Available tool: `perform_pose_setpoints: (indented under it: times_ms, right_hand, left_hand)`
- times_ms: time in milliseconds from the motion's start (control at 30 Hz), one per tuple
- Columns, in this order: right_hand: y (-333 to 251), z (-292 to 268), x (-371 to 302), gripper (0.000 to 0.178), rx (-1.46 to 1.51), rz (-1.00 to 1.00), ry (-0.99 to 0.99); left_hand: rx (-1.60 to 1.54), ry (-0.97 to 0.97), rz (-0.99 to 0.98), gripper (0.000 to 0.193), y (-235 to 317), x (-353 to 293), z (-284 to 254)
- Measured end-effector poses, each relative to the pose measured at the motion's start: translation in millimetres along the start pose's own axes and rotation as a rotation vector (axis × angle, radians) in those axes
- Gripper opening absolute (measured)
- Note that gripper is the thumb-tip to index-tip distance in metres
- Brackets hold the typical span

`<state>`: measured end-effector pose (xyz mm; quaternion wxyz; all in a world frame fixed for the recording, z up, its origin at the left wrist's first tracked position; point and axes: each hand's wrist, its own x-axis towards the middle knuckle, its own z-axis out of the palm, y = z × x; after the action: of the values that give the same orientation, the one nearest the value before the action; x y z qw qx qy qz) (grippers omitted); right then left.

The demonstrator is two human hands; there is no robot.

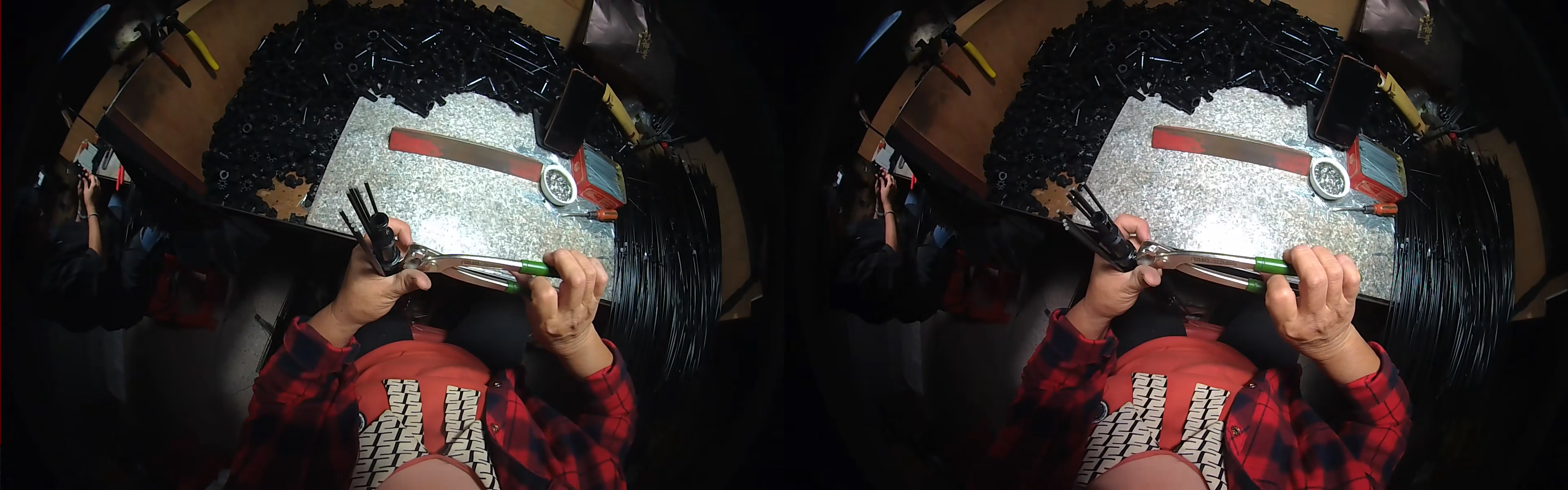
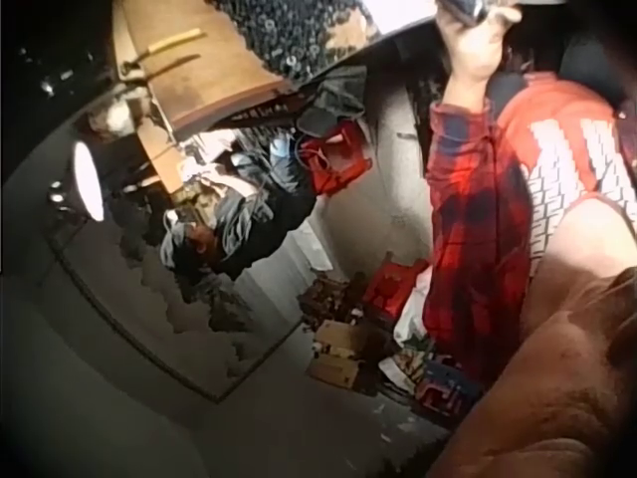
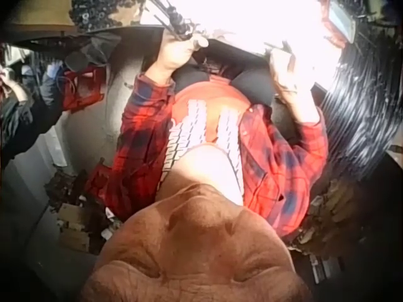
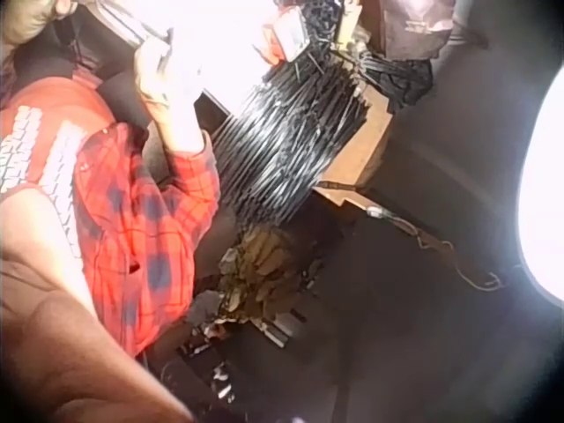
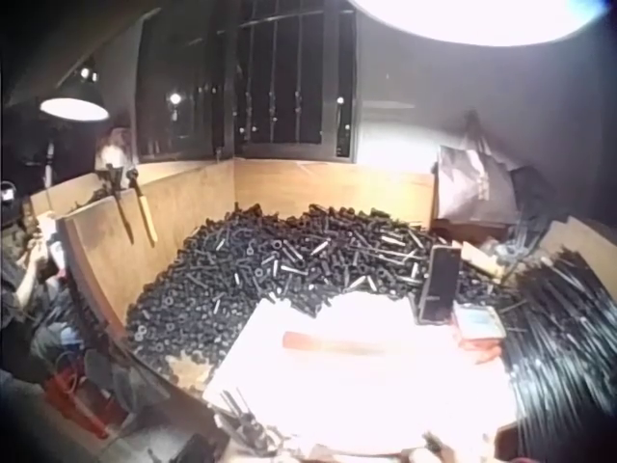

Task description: Assembling, measuring, and inspecting small electronic wire harnesses at a manufacturing workbench.

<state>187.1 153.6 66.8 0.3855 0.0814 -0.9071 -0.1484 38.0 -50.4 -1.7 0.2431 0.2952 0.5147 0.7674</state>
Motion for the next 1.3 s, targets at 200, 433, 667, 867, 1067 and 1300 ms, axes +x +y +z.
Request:
perform_pose_setpoints:
  times_ms: [200,433,667,867,1067,1300]
  right_hand:
    - [0.0,-1.8,-1.1,0.018,-0.026,-0.014,0.018]
    - [1.2,-16.8,-1.2,0.027,0.445,0.145,-0.355]
    - [9.0,-24.5,1.4,0.031,1.238,0.488,-0.954]
    - [8.4,-11.3,-27.1,0.026,2.131,0.944,-1.642]
    - [-5.7,-32.5,-6.7,0.045,1.407,0.62,-1.099]
    - [4.3,-24.3,-12.8,0.02,1.402,0.706,-0.91]
  left_hand:
    - [-0.001,0.02,-0.013,0.06,7.9,-1.9,7.5]
    - [-0.007,-0.001,0.073,0.058,-6.7,-9.4,-8.3]
    - [-0.047,-0.177,0.041,0.064,1.0,-11.0,-11.1]
    - [0.092,-0.383,0.088,0.056,18.7,-1.3,-1.1]
    - [0.096,-0.271,0.032,0.04,13.0,1.9,-11.5]
    - [-0.123,-0.293,-0.255,0.044,22.8,11.4,-13.0]
